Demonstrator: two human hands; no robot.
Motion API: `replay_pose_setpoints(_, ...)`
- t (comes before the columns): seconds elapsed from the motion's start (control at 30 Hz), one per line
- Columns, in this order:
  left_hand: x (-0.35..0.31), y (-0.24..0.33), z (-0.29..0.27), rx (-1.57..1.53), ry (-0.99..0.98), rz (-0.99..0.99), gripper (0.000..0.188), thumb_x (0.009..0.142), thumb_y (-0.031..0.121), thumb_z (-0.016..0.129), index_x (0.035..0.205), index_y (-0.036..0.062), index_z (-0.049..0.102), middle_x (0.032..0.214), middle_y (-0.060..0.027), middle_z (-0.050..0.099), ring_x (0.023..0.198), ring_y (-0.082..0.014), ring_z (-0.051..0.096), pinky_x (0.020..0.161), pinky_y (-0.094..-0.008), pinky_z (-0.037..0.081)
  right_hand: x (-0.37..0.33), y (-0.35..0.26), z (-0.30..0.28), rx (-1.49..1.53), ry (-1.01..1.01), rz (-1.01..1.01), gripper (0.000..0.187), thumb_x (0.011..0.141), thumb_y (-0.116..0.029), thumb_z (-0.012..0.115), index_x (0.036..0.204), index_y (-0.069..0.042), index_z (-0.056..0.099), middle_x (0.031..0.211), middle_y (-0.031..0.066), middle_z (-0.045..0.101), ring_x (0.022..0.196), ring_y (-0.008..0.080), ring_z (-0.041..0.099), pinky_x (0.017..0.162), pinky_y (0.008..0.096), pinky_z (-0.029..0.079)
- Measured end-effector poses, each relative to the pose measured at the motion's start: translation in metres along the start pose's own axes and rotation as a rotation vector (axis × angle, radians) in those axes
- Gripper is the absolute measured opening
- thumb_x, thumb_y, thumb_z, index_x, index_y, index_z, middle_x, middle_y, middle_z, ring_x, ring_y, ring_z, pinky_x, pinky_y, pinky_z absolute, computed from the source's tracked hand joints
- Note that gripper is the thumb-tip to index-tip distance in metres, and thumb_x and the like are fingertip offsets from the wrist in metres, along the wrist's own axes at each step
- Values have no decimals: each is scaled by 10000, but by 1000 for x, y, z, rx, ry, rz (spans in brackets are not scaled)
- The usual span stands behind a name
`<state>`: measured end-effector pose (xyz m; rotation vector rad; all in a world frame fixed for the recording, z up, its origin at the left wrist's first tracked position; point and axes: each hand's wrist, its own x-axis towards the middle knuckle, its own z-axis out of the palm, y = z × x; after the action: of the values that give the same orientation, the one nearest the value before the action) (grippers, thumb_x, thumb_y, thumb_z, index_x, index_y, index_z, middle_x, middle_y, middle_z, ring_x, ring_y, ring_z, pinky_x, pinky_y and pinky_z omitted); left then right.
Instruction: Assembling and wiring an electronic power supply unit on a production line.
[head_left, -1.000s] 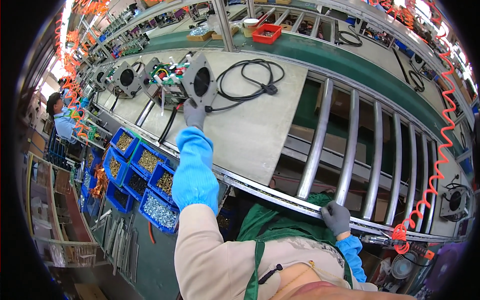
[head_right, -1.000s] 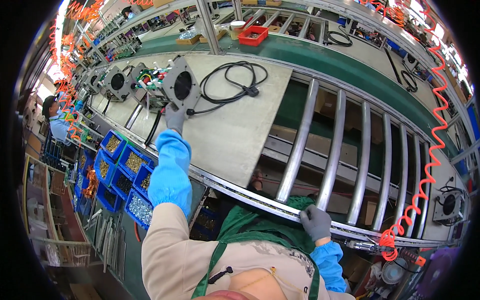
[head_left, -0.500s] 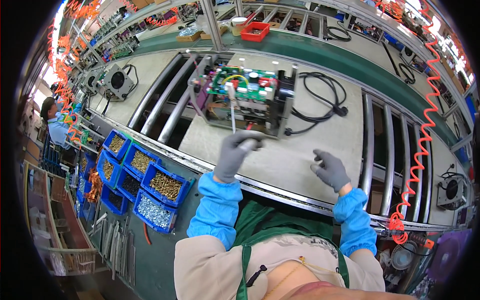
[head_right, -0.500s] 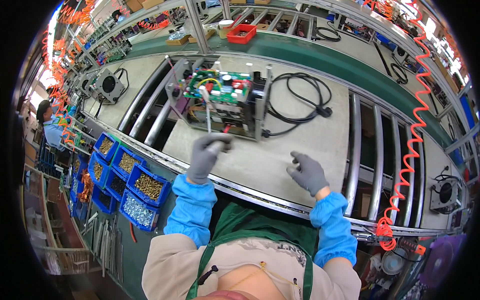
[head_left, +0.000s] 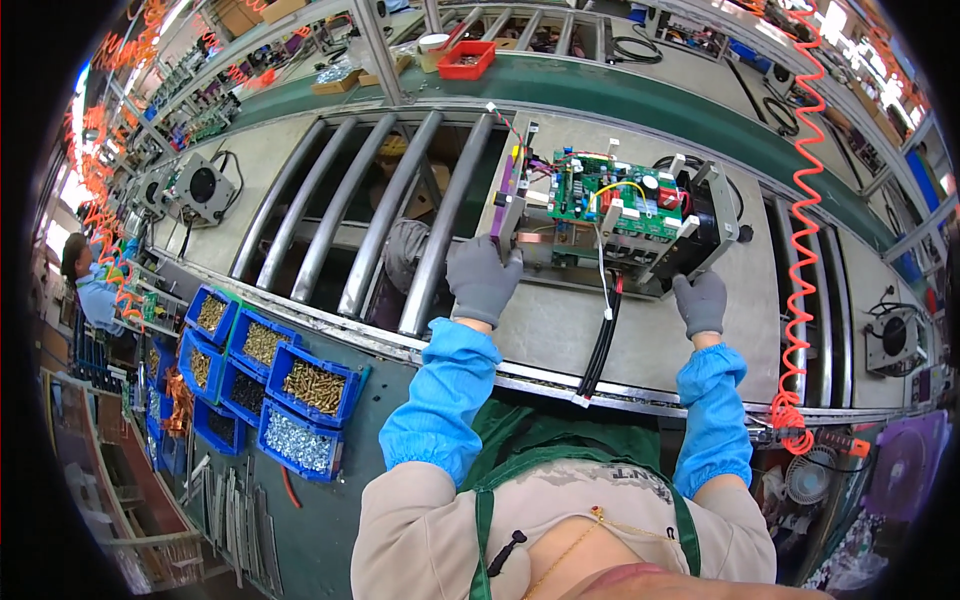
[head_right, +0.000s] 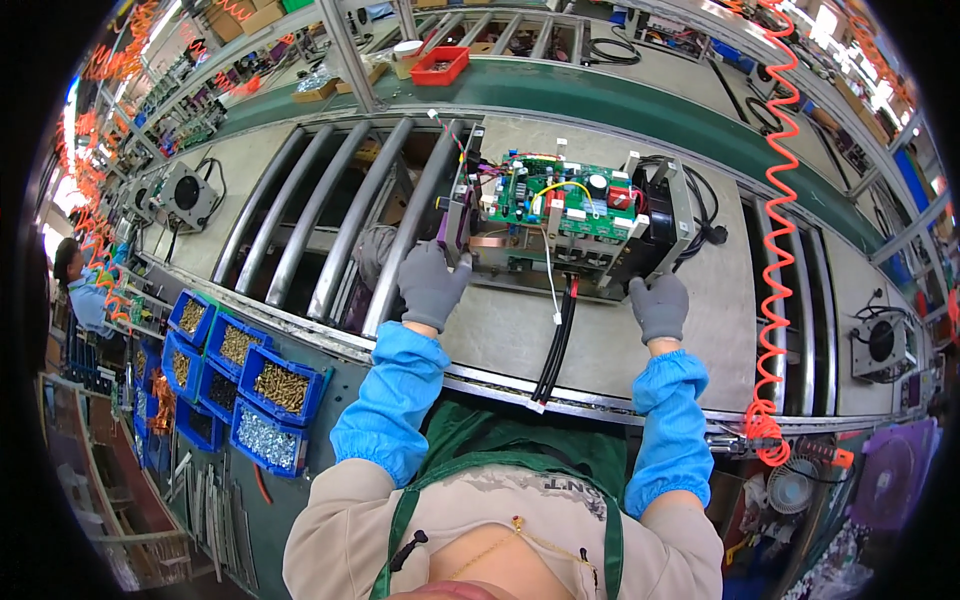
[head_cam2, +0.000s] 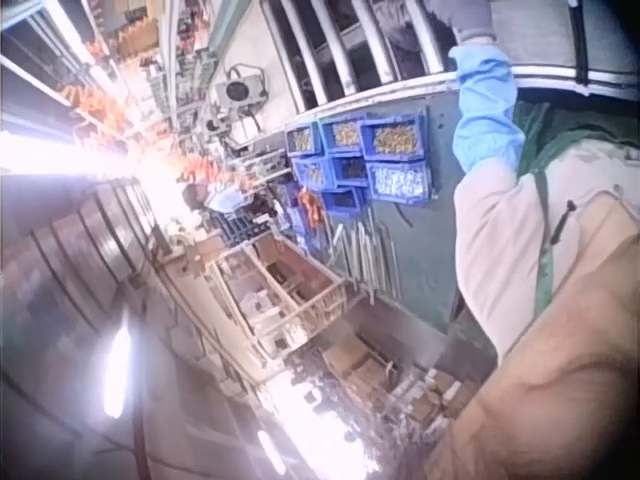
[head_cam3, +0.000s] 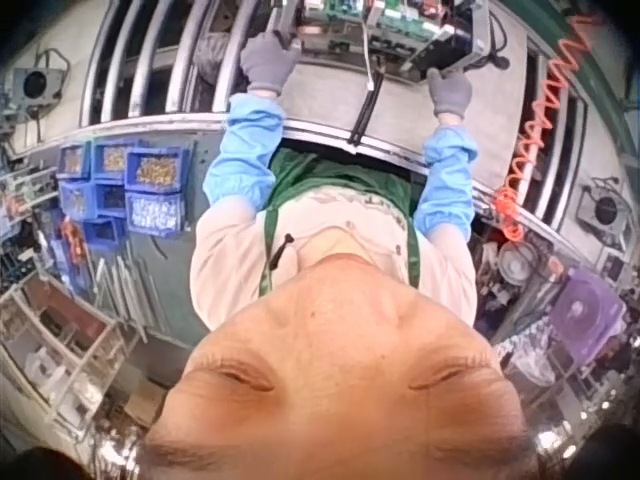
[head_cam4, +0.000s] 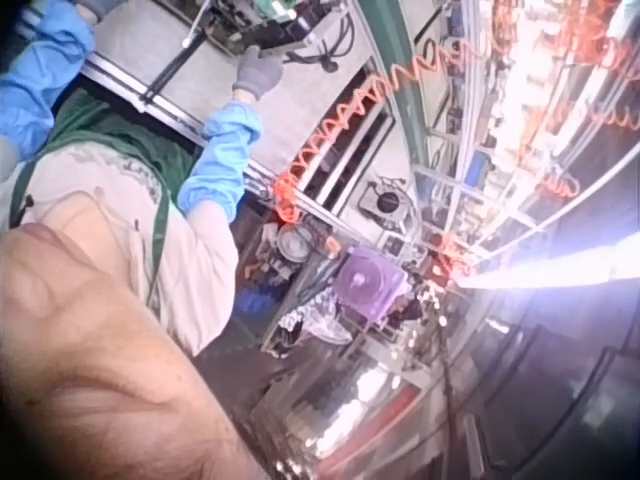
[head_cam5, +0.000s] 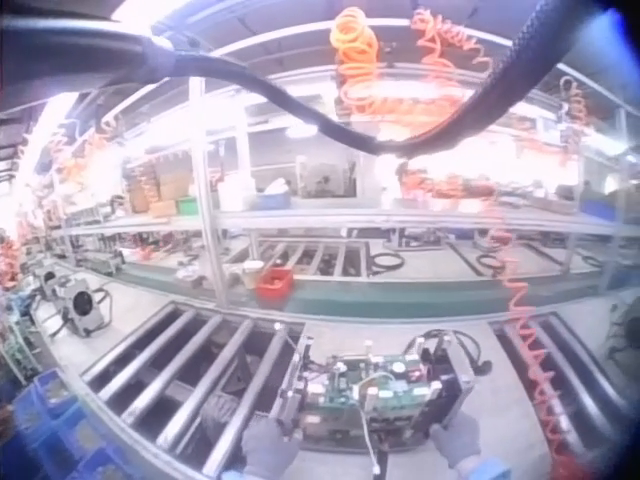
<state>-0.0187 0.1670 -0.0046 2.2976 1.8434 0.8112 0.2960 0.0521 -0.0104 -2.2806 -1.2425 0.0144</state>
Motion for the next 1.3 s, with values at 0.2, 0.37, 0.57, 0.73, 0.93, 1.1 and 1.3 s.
replay_pose_setpoints(0.2,-31,19,-2,-23,2,102,340,721,386,691,821,70,614,754,-89,608,762,-274,599,651,-411,431,-43,29,-25,24,27,76,318,720,-328,644,780,-16,643,708,176,645,699,368,628,628,445,487)
replay_pose_setpoints(0.37,-45,21,-7,-79,4,127,342,717,369,703,854,74,599,763,-85,599,773,-271,592,648,-410,430,-68,18,-92,-313,-345,-153,288,779,-319,649,854,-41,666,722,146,657,693,322,642,620,414,499)
replay_pose_setpoints(0.57,-50,16,-5,-101,-25,52,369,750,379,698,899,58,592,807,-89,600,821,-282,593,679,-416,458,-5,-115,-135,-31,-139,-744,192,827,-256,583,912,-118,685,732,102,633,705,308,631,630,397,507)
replay_pose_setpoints(0.73,-65,17,-16,-244,-7,5,378,790,344,683,1002,41,607,849,-93,621,808,-276,620,709,-398,495,77,-156,-94,-273,-155,-735,217,816,-249,581,924,-94,687,886,139,630,816,320,615,719,425,490)
replay_pose_setpoints(0.93,-74,17,-53,-640,-166,-53,207,853,207,633,936,18,656,756,-91,649,635,-173,622,614,-295,497,79,-179,-87,-351,-174,-803,245,812,-238,602,974,-68,671,826,110,646,763,267,638,675,377,506)
replay_pose_setpoints(1.1,-60,49,-52,-1139,-351,-40,286,898,195,580,1112,7,608,819,-45,637,674,-81,549,600,-221,435,41,-210,-91,383,-800,-316,264,864,-261,645,928,-6,666,711,13,600,545,68,530,486,240,425)
replay_pose_setpoints(1.3,-40,81,-35,-1866,-514,-357,252,950,241,536,1026,13,611,834,-2,597,673,-47,493,581,-197,412,33,-206,-83,392,-858,-312,245,817,-207,645,927,10,673,724,66,633,627,125,597,561,278,480)
